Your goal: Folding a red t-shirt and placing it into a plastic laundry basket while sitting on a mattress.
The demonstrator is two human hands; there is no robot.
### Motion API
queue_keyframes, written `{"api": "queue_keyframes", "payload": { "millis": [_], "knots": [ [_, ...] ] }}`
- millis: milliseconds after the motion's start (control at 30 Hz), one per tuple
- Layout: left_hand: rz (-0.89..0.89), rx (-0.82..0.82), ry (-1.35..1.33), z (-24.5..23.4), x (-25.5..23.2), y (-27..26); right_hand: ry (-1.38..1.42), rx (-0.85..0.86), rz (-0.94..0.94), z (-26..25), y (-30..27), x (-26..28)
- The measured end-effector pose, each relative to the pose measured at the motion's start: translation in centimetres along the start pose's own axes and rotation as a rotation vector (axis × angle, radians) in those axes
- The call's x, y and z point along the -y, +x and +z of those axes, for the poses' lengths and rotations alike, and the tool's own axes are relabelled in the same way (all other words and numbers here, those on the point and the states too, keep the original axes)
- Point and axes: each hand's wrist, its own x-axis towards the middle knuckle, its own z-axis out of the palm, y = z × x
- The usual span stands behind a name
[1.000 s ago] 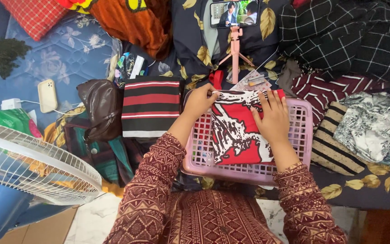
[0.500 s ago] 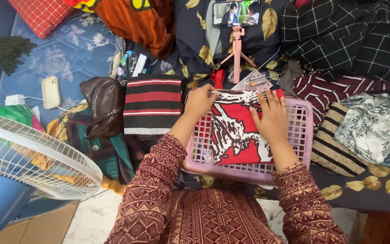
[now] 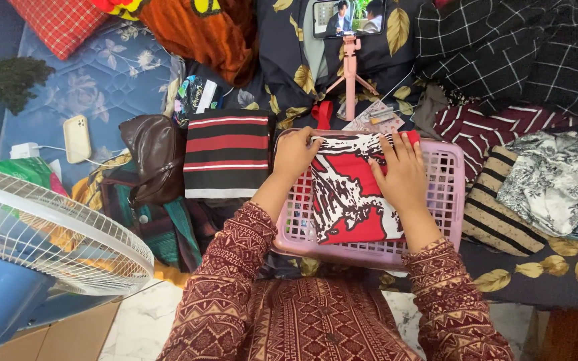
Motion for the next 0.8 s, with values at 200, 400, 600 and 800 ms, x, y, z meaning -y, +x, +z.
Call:
{"api": "queue_keyframes", "payload": {
  "millis": [200, 400, 600, 800],
  "knots": [
    [0.012, -0.027, -0.028, -0.1, -0.2, -0.7, 0.021, -0.007, -0.015, 0.0, -0.2, 0.2],
    [0.129, -0.052, -0.006, -1.4, 0.2, -1.7, 0.028, 0.01, -0.044, 0.0, -0.6, 0.5],
    [0.187, 0.093, 0.073, -3.2, -1.7, -1.2, 0.1, -0.007, -0.048, 0.3, -1.1, -0.1],
    [0.143, 0.251, 0.15, -0.9, -3.1, 1.0, 0.135, 0.065, -0.097, -0.9, -1.5, -0.7]
  ]
}}
